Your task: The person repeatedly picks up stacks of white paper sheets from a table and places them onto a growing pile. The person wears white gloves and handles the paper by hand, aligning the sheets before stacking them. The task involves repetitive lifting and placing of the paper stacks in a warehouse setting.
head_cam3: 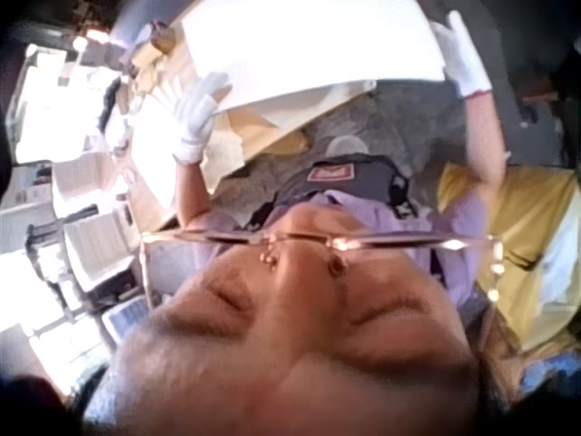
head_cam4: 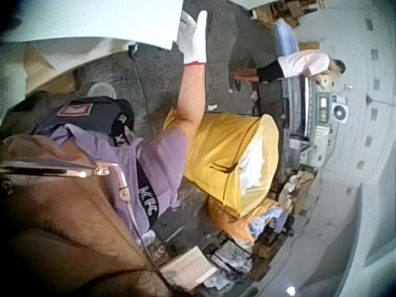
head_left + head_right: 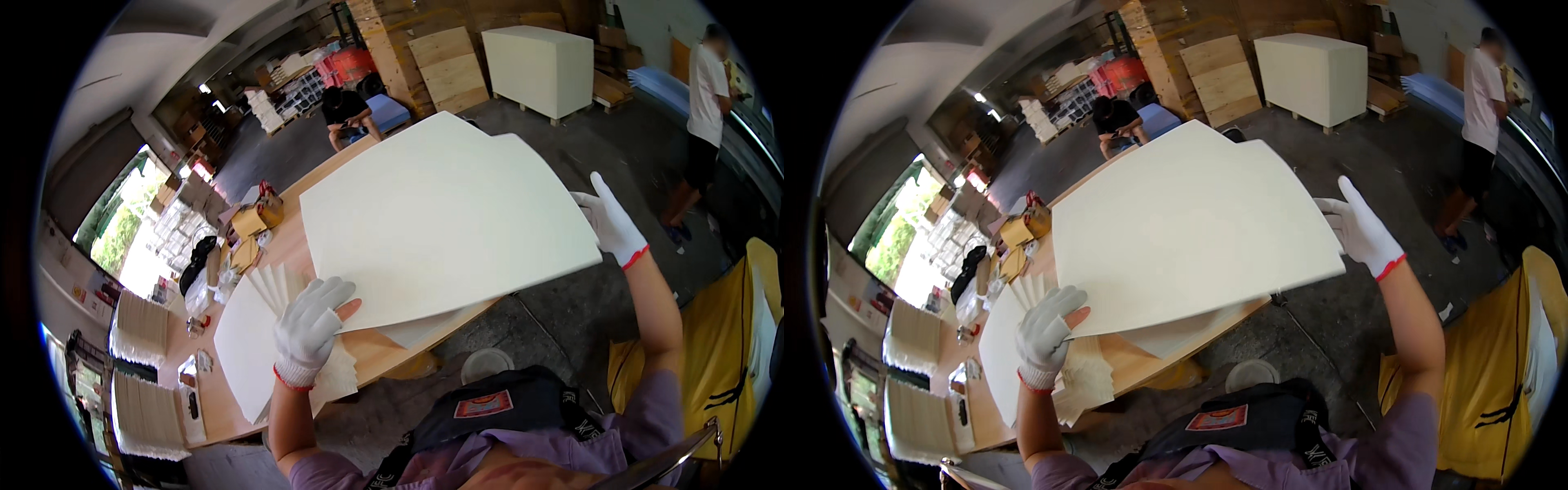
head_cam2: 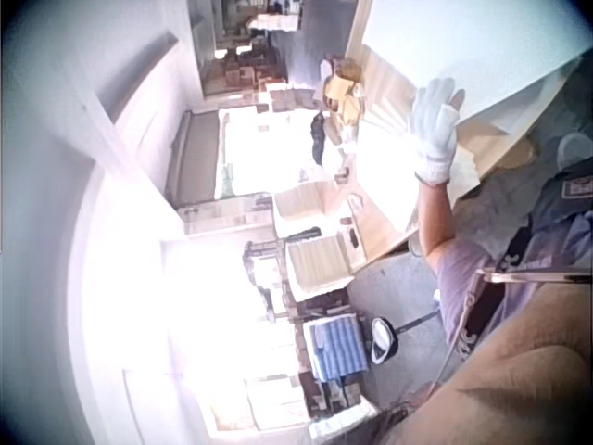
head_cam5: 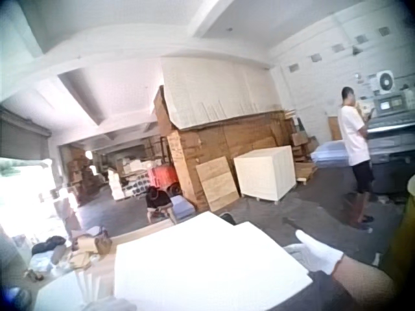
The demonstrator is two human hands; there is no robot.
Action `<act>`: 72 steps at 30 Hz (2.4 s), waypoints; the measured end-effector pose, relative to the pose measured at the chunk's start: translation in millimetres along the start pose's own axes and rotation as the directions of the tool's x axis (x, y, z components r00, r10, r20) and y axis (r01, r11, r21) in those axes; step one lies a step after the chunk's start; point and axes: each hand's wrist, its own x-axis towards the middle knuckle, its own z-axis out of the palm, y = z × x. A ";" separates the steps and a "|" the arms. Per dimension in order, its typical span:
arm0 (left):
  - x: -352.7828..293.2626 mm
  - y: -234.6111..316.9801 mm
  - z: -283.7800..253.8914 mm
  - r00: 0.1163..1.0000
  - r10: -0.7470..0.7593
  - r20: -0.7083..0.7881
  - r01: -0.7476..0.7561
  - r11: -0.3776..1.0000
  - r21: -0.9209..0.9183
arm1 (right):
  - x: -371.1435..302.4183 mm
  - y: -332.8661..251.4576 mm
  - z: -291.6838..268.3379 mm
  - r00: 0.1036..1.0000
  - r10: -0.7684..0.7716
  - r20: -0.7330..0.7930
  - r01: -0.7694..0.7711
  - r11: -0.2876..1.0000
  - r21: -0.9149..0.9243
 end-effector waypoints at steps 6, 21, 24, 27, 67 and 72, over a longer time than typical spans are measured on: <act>-31.5 24.5 8.2 0.584 -0.806 -0.096 0.536 0.472 -0.699 | -21.7 -40.6 58.3 0.980 -0.161 0.114 0.192 0.911 -0.364; 32.8 -21.1 -23.6 0.681 -0.587 0.439 0.609 0.121 -0.784 | -0.5 -121.2 101.0 0.764 -0.531 0.365 0.631 0.502 -0.591; 53.8 -69.8 -36.8 0.591 -0.713 0.376 0.493 -0.048 -0.868 | 25.8 -154.1 106.6 0.651 -0.653 0.387 0.725 0.385 -0.571; 73.1 -97.7 -48.3 0.665 -0.738 0.113 0.358 0.182 -0.916 | 36.1 -159.3 121.7 0.620 -0.716 0.321 0.744 0.405 -0.532; 37.6 -90.0 36.7 0.494 -0.822 0.283 0.833 0.353 -0.426 | 100.0 -82.0 79.6 0.975 -0.195 0.106 0.207 0.627 -0.751; 29.3 -84.0 18.3 0.533 -0.779 0.329 0.782 0.305 -0.544 | 104.0 -80.6 83.1 0.977 -0.191 0.098 0.195 0.601 -0.775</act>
